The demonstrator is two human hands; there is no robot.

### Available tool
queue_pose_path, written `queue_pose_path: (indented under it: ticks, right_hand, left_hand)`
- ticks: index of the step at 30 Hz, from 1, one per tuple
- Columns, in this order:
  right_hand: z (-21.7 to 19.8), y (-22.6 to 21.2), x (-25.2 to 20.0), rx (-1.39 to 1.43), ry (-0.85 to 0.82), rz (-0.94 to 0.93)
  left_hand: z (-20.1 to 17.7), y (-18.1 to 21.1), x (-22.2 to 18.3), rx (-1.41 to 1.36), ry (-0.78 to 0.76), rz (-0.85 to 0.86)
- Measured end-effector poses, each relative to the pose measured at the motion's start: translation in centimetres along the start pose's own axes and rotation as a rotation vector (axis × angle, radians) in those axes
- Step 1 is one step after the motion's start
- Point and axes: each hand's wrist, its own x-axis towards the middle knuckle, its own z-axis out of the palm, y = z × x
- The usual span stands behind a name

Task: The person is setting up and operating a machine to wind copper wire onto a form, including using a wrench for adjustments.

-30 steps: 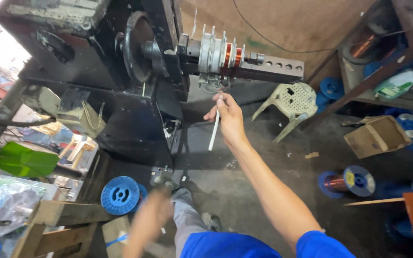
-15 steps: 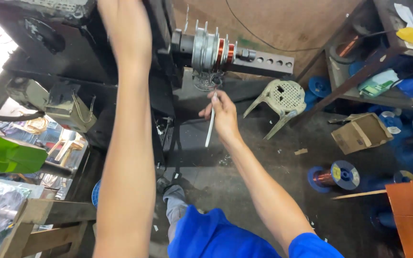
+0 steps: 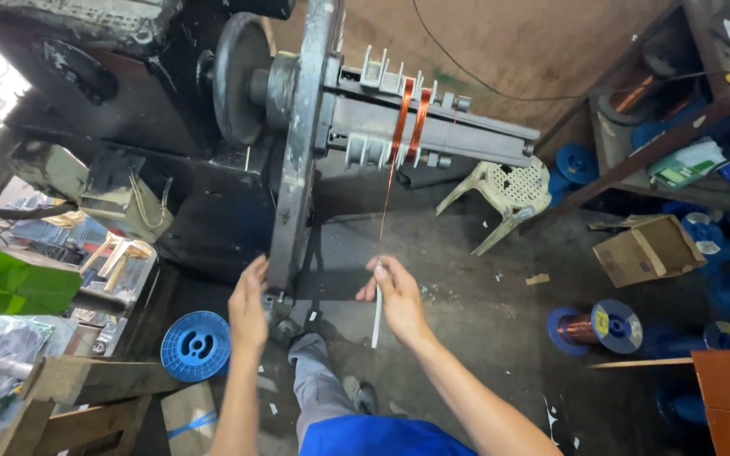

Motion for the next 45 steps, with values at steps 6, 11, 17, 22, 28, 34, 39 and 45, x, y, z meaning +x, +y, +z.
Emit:
queue_pose_path:
  ticks: [6,11,17,22,28,34,39,45]
  right_hand:
    - [0.8,0.5,-1.6,-0.013,-0.024,0.015]
    - [1.1,0.6,-2.4,-0.036,-0.023,0.024]
    - [1.7,1.4,-3.1,-0.053,-0.033,0.033]
    - [2.0,2.8,-2.4,-0.073,-0.016,0.028]
    - [2.4,1.9,-1.9,-0.126,-0.007,-0.005]
    - [3.3,-2.3,-1.5,-0.158,0.009,-0.11]
    - [3.5,-0.9,-2.4,-0.222,-0.13,-0.112]
    - [2.9,3.7,-6.6,-0.002,-0.401,0.286]
  left_hand:
    - [9.4,-0.2,2.6,0.366,-0.063,0.092]
    - [12.4,-3.3,6.6,0.355,-0.191,-0.071]
    - [10.8,-3.1,11.8,0.389,-0.287,-0.259]
    - [13.8,1.0,10.9,0.137,-0.308,-0.131]
    - [17.7,13.7,10.2,-0.389,-0.488,-0.135]
    - [16.5,21.6,14.3,-0.499,-0.258,-0.028]
    - [13.7,18.6,14.7,-0.52,-0.221,0.055]
    - [12.7,8.0,5.7,-0.245,-0.411,-0.001]
